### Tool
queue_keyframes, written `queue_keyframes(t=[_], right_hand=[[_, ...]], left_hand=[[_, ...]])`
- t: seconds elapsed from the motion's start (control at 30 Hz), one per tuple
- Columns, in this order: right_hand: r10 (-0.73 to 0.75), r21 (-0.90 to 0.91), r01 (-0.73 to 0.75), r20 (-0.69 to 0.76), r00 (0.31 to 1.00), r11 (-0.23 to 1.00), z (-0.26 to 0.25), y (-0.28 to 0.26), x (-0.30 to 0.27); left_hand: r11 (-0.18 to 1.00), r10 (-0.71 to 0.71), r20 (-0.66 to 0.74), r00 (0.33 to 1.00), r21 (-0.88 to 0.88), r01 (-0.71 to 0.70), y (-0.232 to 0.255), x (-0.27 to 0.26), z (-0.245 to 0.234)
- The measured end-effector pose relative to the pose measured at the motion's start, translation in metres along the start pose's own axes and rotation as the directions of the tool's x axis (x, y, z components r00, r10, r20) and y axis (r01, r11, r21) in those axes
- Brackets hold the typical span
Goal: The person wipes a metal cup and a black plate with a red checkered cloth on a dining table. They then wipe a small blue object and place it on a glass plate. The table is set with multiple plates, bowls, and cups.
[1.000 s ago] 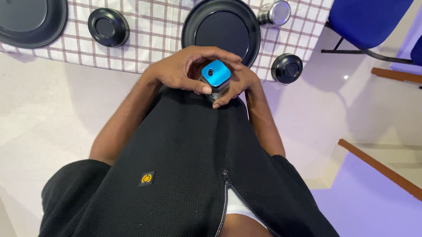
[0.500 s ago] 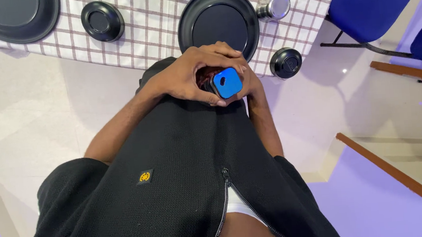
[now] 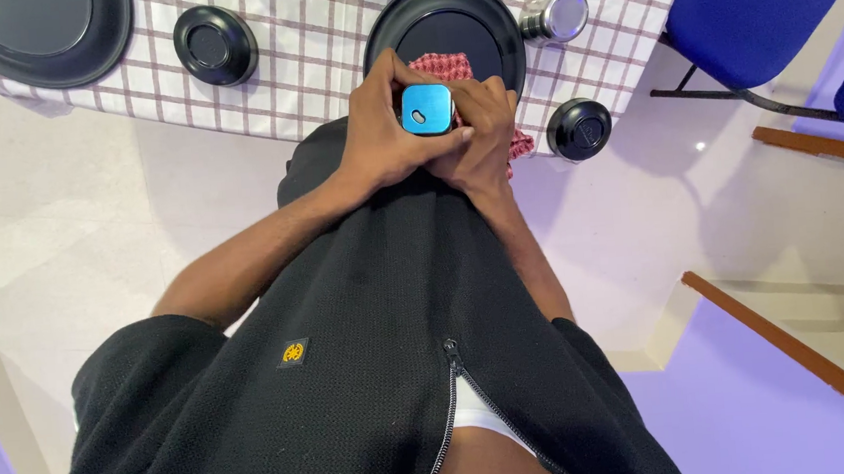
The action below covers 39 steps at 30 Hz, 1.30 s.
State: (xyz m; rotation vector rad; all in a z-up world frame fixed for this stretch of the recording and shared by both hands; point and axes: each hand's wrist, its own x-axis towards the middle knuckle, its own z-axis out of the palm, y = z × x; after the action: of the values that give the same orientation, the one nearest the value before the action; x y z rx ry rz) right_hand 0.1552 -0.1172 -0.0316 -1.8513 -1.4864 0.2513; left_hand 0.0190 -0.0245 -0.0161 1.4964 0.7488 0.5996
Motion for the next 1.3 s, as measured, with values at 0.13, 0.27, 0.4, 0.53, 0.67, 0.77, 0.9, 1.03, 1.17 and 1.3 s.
queue_keyframes(t=[0.13,0.27,0.4,0.53,0.67,0.77,0.9,1.03,1.17,1.3], right_hand=[[-0.033,0.028,0.033,0.007,0.999,0.999,0.007,0.012,-0.002],[0.221,0.440,-0.293,0.210,0.953,0.849,0.009,0.036,-0.017],[0.021,0.775,-0.482,0.520,0.854,0.410,-0.003,0.052,-0.021],[-0.087,0.727,-0.518,0.614,0.785,0.451,-0.013,0.035,-0.004],[-0.141,0.759,-0.421,0.549,0.824,0.497,-0.018,0.013,0.011],[-0.101,0.721,-0.331,0.484,0.869,0.609,-0.018,0.012,0.007],[-0.060,0.515,-0.176,0.410,0.910,0.839,-0.009,0.022,-0.002],[-0.113,0.446,-0.064,0.359,0.926,0.893,-0.011,0.022,-0.003],[-0.143,0.413,0.007,0.300,0.943,0.910,-0.012,0.020,0.003],[-0.096,0.376,0.001,0.236,0.967,0.927,-0.008,0.023,-0.007]], left_hand=[[0.992,0.030,0.037,0.999,0.121,-0.034,-0.003,0.001,0.001],[0.987,0.135,0.307,0.942,0.042,-0.155,-0.006,0.005,-0.011],[0.989,0.141,0.549,0.824,-0.122,-0.087,-0.020,0.013,-0.031],[0.990,0.131,0.593,0.795,-0.126,-0.069,-0.031,0.018,-0.038],[0.977,0.071,0.597,0.799,-0.202,0.063,-0.029,0.019,-0.038],[0.948,0.085,0.557,0.826,-0.301,0.106,-0.027,0.015,-0.036],[0.934,0.007,0.538,0.843,-0.304,0.186,-0.025,0.015,-0.038],[0.963,0.050,0.528,0.848,-0.251,0.100,-0.019,0.014,-0.040],[0.968,0.178,0.535,0.826,-0.248,-0.048,-0.004,0.013,-0.046],[0.978,0.178,0.509,0.842,-0.183,-0.096,0.008,0.007,-0.045]])
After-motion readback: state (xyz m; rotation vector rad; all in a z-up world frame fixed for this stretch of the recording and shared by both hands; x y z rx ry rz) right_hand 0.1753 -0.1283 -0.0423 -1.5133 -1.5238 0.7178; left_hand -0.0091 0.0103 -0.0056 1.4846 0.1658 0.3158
